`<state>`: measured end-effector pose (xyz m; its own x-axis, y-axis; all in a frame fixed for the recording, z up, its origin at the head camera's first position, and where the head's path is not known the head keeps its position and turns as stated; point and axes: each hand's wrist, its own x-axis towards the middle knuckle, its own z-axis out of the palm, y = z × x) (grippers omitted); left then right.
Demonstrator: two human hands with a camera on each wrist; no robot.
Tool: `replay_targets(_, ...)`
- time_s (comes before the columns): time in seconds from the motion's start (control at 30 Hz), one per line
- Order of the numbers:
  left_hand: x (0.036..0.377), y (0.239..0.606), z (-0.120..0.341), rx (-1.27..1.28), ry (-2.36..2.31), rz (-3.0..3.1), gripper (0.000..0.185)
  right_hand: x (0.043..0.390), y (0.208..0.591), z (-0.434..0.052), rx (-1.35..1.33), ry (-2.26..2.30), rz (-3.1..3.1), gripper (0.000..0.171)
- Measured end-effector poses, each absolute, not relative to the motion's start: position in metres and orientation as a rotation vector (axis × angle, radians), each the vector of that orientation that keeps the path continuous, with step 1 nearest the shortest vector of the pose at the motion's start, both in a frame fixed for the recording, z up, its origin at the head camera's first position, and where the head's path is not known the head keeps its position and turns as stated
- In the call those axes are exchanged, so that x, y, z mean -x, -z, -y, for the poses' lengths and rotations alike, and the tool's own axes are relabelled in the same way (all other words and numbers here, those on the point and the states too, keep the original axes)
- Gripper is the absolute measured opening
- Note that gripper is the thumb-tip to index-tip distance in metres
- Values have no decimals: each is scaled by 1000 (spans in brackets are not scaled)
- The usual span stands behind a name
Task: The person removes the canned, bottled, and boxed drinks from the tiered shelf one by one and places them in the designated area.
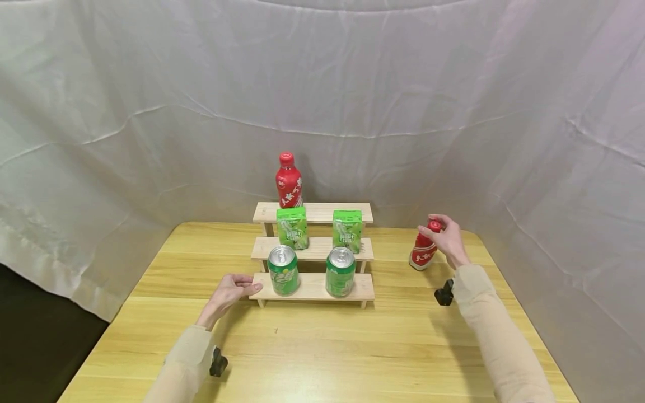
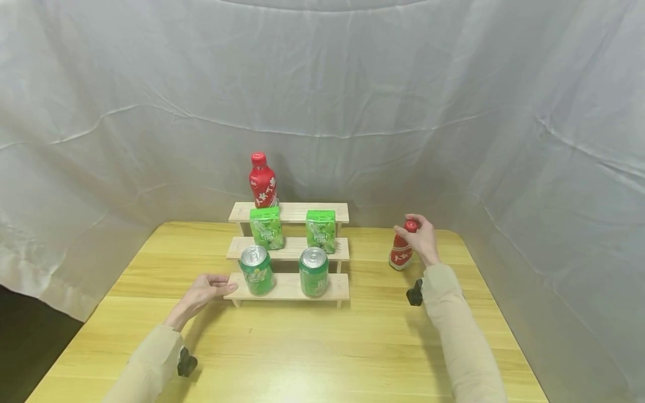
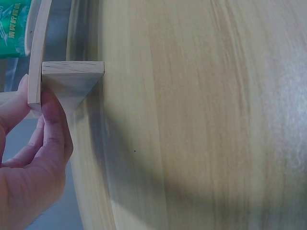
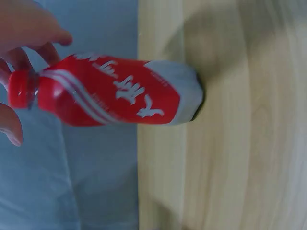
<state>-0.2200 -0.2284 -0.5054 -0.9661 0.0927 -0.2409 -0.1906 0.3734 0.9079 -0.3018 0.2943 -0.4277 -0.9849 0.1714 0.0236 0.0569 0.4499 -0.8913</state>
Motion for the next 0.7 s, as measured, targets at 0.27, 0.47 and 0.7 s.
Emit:
replay_targets(0.27, 220, 506, 228, 99, -1639, -2365, 52, 303, 406, -278, 115, -1535, 2509, 59)
replay_targets(0.47, 220, 506, 228, 97, -1630, -2371, 52, 309, 384, -262, 37, -1555, 2464, 59)
replay_targets(0.7, 219, 506, 228, 82, -1620, -2371, 53, 317, 357, -242, -70, -1614, 2480, 62)
